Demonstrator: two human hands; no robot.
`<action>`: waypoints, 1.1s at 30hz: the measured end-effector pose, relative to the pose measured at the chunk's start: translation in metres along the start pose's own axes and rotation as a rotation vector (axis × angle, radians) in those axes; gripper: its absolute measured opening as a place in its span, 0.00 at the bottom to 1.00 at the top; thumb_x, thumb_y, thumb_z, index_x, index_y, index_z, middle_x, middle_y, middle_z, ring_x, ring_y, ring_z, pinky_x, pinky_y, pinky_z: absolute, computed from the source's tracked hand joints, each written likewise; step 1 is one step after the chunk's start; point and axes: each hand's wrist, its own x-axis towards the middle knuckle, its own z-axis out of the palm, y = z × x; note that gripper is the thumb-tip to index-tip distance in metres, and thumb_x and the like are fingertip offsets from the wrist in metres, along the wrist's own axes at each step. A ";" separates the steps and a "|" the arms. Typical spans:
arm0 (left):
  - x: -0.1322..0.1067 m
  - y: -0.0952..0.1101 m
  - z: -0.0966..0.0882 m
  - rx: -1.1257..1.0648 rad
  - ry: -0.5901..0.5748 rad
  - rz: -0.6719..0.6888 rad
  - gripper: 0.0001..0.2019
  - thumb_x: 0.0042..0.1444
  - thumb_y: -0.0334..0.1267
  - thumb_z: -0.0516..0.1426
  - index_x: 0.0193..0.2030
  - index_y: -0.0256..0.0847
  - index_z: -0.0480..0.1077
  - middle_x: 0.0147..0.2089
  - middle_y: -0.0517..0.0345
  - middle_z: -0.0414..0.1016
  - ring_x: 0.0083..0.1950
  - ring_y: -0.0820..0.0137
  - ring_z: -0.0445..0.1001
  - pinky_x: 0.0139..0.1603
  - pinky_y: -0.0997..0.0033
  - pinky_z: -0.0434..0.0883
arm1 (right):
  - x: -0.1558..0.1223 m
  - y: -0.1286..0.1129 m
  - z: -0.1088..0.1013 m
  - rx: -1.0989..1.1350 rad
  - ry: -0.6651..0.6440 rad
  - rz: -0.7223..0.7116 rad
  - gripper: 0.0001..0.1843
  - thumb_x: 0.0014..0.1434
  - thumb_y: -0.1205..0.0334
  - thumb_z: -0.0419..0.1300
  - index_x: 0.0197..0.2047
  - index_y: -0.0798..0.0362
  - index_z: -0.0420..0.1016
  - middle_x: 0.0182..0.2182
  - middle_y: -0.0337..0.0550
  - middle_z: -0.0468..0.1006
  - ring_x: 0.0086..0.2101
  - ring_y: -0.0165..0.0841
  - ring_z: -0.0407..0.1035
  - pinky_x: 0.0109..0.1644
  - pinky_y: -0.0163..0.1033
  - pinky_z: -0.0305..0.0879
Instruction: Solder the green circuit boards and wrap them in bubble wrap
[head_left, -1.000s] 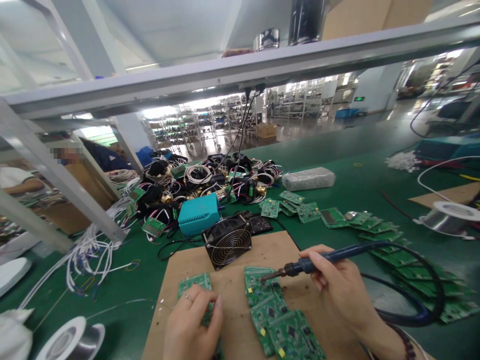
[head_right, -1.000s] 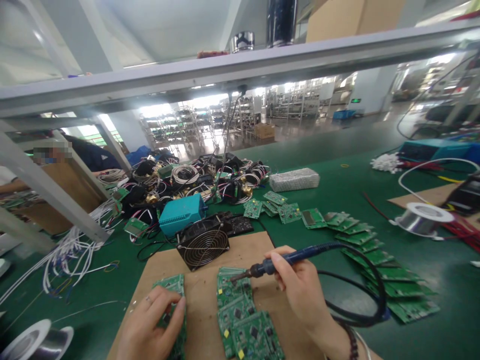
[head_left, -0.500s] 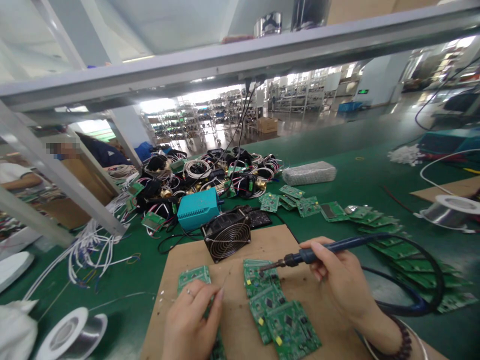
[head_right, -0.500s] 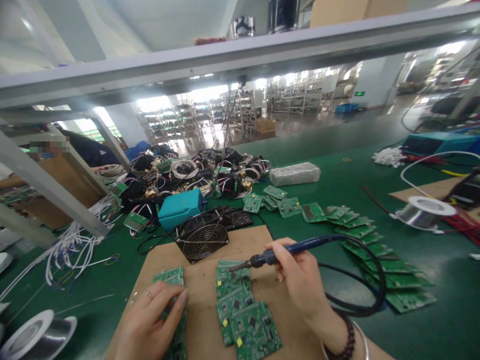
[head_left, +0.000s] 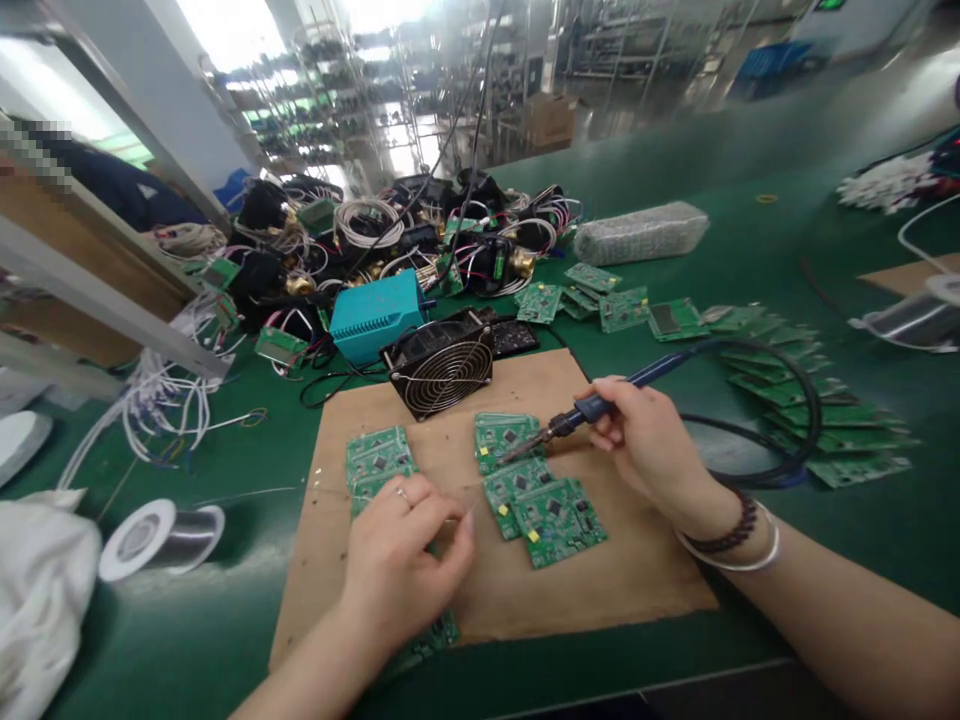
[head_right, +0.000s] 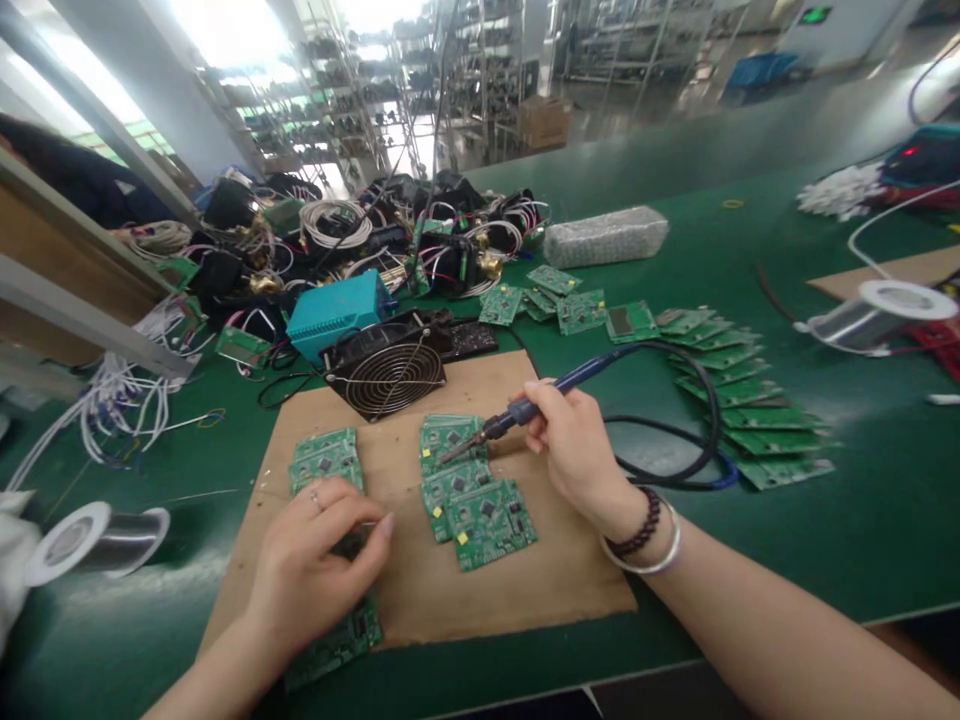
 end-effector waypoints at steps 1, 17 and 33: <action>-0.001 0.001 0.000 -0.002 -0.002 0.006 0.11 0.57 0.32 0.53 0.24 0.41 0.67 0.23 0.62 0.68 0.26 0.74 0.68 0.29 0.73 0.66 | -0.001 0.001 0.000 -0.011 -0.006 -0.001 0.11 0.40 0.56 0.62 0.19 0.56 0.71 0.12 0.32 0.59 0.14 0.20 0.51 0.13 0.28 0.47; -0.002 0.004 0.001 0.045 -0.075 0.043 0.13 0.58 0.31 0.51 0.22 0.42 0.66 0.23 0.62 0.68 0.26 0.74 0.67 0.29 0.73 0.66 | -0.004 0.005 -0.001 -0.094 -0.073 0.014 0.11 0.42 0.57 0.61 0.20 0.57 0.72 0.12 0.31 0.58 0.14 0.21 0.51 0.13 0.28 0.47; -0.003 0.002 0.005 0.061 -0.086 0.061 0.14 0.59 0.31 0.51 0.22 0.41 0.64 0.22 0.62 0.66 0.26 0.74 0.65 0.29 0.74 0.64 | -0.003 0.006 -0.002 -0.077 -0.089 0.043 0.11 0.43 0.56 0.61 0.21 0.57 0.72 0.11 0.31 0.59 0.13 0.20 0.51 0.13 0.28 0.47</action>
